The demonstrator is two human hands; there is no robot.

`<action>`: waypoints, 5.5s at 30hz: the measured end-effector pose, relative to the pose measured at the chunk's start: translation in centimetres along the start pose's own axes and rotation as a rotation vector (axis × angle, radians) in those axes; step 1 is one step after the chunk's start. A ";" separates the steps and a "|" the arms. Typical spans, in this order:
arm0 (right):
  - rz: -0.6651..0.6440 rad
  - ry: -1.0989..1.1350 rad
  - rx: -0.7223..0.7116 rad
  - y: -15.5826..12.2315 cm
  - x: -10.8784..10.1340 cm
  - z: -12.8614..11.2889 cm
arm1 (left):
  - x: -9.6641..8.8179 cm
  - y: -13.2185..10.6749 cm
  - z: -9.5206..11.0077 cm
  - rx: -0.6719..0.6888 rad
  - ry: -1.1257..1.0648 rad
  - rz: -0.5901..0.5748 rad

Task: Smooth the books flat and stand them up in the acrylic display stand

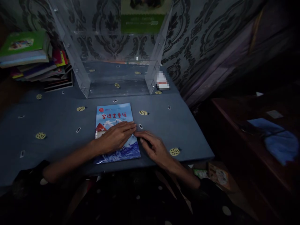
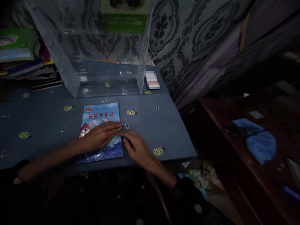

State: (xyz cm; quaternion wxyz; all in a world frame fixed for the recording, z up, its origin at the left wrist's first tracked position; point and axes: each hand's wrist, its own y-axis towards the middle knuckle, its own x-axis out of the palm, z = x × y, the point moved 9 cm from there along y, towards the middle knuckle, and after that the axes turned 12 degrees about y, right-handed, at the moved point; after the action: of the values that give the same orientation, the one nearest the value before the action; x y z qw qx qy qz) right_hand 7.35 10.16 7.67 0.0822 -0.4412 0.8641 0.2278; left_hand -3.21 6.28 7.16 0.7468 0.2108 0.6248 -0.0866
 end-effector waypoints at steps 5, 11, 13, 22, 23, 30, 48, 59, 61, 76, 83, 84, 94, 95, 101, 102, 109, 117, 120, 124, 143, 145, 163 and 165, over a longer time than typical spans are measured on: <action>-0.108 -0.071 -0.042 -2.0 1.5 -1.3 | 0.1 -0.9 0.9 0.005 -0.003 0.041; -0.165 -0.207 -0.127 -3.0 2.5 -1.8 | 0.3 -1.1 1.1 0.002 0.044 0.056; -0.171 -0.259 -0.161 -2.9 2.6 -1.9 | 0.5 -1.0 1.0 -0.017 0.061 0.043; -0.102 -0.411 -0.311 -0.7 0.7 -1.3 | 0.6 0.9 -1.4 -0.130 0.201 0.073; -0.097 -0.416 -0.318 -0.5 0.6 -1.2 | 0.6 1.0 -1.5 -0.138 0.210 0.072; -0.084 -0.396 -0.294 -1.1 0.8 -1.5 | 0.4 1.2 -2.5 -0.142 0.184 0.033; -0.103 -0.314 -0.265 -0.7 0.6 -1.5 | -0.7 3.0 -13.3 -0.270 -0.028 -0.004; -0.158 -0.355 -0.162 5.3 1.1 2.5 | -5.6 -6.6 -14.4 -0.470 0.151 0.194; -0.165 -0.387 -0.139 7.3 1.4 3.5 | -5.2 -7.2 -13.9 -0.450 0.186 0.216; -0.085 -0.466 -0.099 15.6 2.5 7.2 | -3.0 -7.3 -14.2 -0.455 0.249 0.266; -0.057 -0.471 -0.106 15.0 2.6 7.1 | -3.2 -6.0 -13.7 -0.445 0.284 0.218; -0.055 -0.470 -0.105 15.0 2.7 7.1 | -3.3 -5.7 -13.7 -0.447 0.292 0.211; -0.026 -0.440 -0.088 14.8 2.3 7.2 | -2.9 -3.2 -13.5 -0.350 0.275 0.108; -0.026 -0.440 -0.085 14.8 2.3 7.3 | -2.8 -2.9 -13.5 -0.337 0.269 0.093; -0.027 -0.420 -0.084 15.0 2.2 7.5 | -2.5 -0.7 -14.0 -0.273 0.234 -0.010; -0.022 -0.413 -0.090 15.0 2.2 7.5 | -2.4 -0.3 -14.0 -0.263 0.225 -0.023; -0.013 -0.341 -0.116 14.8 1.9 7.6 | -1.9 2.4 -13.9 -0.225 0.189 -0.044; 0.015 -0.201 -0.101 15.0 1.1 7.4 | -1.2 4.8 -14.6 -0.162 0.148 -0.089; 0.056 -0.196 -0.090 14.8 0.5 7.4 | -1.1 5.5 -14.8 -0.144 0.137 -0.110; 0.099 -0.226 -0.060 14.3 -0.2 7.5 | -0.8 6.0 -14.8 -0.120 0.110 -0.117; 0.058 -0.102 -0.002 14.4 -0.2 8.1 | -0.2 5.8 -17.2 -0.092 -0.171 0.071; 0.058 -0.101 0.004 14.4 -0.2 8.1 | -0.1 5.7 -17.3 -0.097 -0.172 0.075; -0.044 -0.190 -0.047 12.3 0.6 6.6 | -0.2 4.7 -15.5 -0.092 -0.055 -0.062; -0.078 -0.232 -0.069 12.1 1.0 6.6 | -0.1 4.5 -15.7 -0.083 -0.090 -0.059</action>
State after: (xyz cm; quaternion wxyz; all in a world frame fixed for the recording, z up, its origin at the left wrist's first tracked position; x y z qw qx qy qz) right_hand -3.33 18.63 5.34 0.1753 -0.4477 0.8225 0.3038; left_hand -15.51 16.92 6.14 0.7793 0.1572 0.5996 -0.0921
